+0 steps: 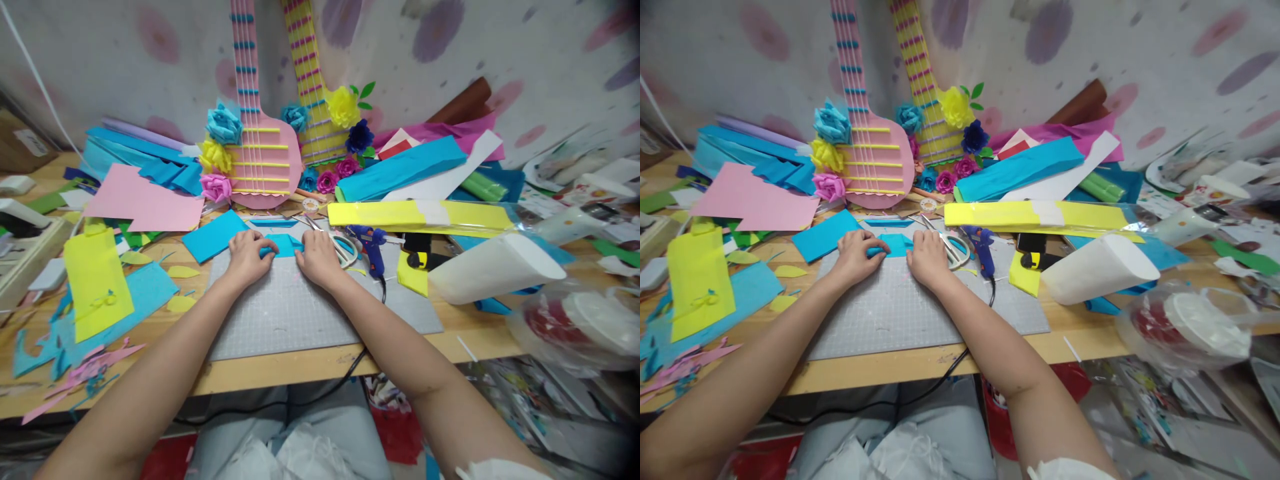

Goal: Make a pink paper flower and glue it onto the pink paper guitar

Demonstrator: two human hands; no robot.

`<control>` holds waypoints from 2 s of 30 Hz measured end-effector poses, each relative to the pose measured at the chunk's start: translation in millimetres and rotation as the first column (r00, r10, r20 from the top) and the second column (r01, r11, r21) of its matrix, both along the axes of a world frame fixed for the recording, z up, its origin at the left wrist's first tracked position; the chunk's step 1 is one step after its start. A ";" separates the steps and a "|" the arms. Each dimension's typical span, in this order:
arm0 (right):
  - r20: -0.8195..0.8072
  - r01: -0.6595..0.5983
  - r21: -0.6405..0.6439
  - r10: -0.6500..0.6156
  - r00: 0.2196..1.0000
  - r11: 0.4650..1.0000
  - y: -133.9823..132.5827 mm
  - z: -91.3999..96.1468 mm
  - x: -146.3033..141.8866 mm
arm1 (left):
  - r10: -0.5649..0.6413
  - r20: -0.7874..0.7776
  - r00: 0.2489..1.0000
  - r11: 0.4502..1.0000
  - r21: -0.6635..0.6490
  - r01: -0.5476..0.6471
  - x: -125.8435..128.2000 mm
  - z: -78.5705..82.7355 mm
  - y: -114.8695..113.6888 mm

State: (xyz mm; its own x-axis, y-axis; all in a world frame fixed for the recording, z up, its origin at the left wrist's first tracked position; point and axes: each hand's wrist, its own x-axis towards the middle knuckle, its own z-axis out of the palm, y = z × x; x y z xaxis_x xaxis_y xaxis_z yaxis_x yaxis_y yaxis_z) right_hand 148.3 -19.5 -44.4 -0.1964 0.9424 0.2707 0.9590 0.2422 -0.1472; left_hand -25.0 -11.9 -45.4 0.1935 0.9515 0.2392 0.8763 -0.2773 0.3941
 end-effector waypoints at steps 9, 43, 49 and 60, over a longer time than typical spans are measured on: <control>0.044 -0.004 -0.047 0.007 0.999 0.999 0.1 0.6 -0.3 | -0.120 -0.019 0.993 0.990 -0.072 0.118 -13.7 4.1 4.5; -0.752 0.092 0.099 0.014 0.659 0.991 23.4 -4.6 11.2 | -0.435 -0.284 0.854 0.889 -0.286 0.358 46.5 44.6 64.6; -0.768 0.120 0.132 0.025 0.641 0.984 21.0 -2.6 12.0 | -0.333 0.018 0.943 0.923 -0.196 0.330 33.2 41.7 65.7; -0.341 -0.175 0.272 0.265 0.902 0.946 3.8 13.6 9.7 | 0.495 0.867 0.047 0.847 -0.471 -0.246 45.6 28.5 32.4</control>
